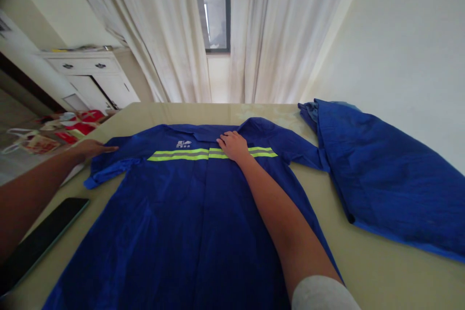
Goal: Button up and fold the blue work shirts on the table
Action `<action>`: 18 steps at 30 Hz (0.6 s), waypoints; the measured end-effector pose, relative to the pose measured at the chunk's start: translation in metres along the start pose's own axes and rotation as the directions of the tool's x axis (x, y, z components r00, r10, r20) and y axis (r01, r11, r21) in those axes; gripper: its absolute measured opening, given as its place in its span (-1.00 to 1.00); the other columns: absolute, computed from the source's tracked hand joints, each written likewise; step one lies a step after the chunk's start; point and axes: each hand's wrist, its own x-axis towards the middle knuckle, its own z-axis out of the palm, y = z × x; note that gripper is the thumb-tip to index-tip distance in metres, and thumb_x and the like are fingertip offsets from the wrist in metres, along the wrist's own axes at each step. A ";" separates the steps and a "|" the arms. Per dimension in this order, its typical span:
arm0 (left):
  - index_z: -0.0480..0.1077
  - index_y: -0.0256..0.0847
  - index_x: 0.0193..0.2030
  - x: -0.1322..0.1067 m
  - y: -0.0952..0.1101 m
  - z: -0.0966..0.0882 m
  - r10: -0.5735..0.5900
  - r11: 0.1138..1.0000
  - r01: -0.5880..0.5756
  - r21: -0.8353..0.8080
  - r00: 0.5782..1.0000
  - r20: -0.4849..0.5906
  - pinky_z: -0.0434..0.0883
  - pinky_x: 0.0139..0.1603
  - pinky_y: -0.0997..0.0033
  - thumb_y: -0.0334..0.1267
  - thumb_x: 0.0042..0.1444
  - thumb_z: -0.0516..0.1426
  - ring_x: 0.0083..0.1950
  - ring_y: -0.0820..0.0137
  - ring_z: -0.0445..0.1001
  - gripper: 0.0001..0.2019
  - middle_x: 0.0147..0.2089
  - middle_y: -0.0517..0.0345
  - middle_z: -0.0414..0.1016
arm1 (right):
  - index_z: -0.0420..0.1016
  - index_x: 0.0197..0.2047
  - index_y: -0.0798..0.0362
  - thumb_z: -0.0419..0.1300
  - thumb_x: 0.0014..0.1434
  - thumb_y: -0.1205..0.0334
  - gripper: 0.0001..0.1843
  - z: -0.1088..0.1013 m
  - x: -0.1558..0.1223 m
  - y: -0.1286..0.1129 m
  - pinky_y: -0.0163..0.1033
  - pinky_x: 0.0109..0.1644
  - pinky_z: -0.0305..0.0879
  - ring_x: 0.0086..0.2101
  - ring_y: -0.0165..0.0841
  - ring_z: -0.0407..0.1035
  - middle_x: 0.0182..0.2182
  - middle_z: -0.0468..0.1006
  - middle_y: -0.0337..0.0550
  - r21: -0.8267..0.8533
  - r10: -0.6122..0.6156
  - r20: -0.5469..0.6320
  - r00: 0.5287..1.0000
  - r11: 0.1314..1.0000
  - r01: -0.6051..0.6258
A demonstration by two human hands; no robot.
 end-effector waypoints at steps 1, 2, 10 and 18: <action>0.31 -0.14 -0.55 -0.003 0.002 -0.004 -0.022 0.999 0.022 0.028 0.999 0.027 0.45 -0.16 0.22 0.39 -0.08 0.24 -0.24 0.17 0.48 -0.42 -0.63 0.19 0.28 | 0.64 0.22 0.03 -0.02 0.55 -0.01 -0.50 0.000 0.000 0.000 -0.12 0.27 0.34 0.15 -0.14 0.41 0.22 0.59 -0.05 0.005 -0.001 -0.002 1.000 1.000 0.001; 0.31 -0.14 -0.55 -0.006 0.007 -0.009 -0.038 0.998 0.036 0.049 0.999 0.034 0.45 -0.17 0.28 0.37 -0.05 0.22 -0.26 0.21 0.47 -0.44 -0.64 0.21 0.29 | 0.64 0.22 0.03 -0.02 0.55 0.00 -0.50 0.000 -0.001 0.000 -0.12 0.27 0.34 0.15 -0.14 0.41 0.22 0.59 -0.05 0.009 -0.001 -0.003 1.000 1.000 0.001; 0.36 -0.12 0.33 -0.083 0.121 -0.106 0.516 0.691 -0.367 -0.623 0.854 0.069 0.62 0.03 0.09 0.38 -0.16 0.40 -0.11 0.26 0.64 -0.02 0.04 -0.03 0.65 | 0.62 0.25 0.01 0.00 0.55 0.02 -0.52 -0.001 0.000 0.002 -0.12 0.32 0.30 0.18 -0.15 0.41 0.24 0.57 -0.04 0.019 0.009 0.018 1.000 1.000 -0.010; 0.48 -0.22 0.14 -0.118 0.120 -0.070 0.732 0.669 -0.688 -0.280 0.676 0.090 0.52 0.23 -0.07 0.47 -0.08 0.30 0.10 0.10 0.59 -0.14 0.13 -0.11 0.61 | 0.62 0.25 0.03 0.00 0.54 0.02 -0.51 0.004 0.001 0.005 -0.12 0.32 0.29 0.17 -0.14 0.41 0.23 0.57 -0.03 0.036 -0.019 0.001 1.000 0.999 0.019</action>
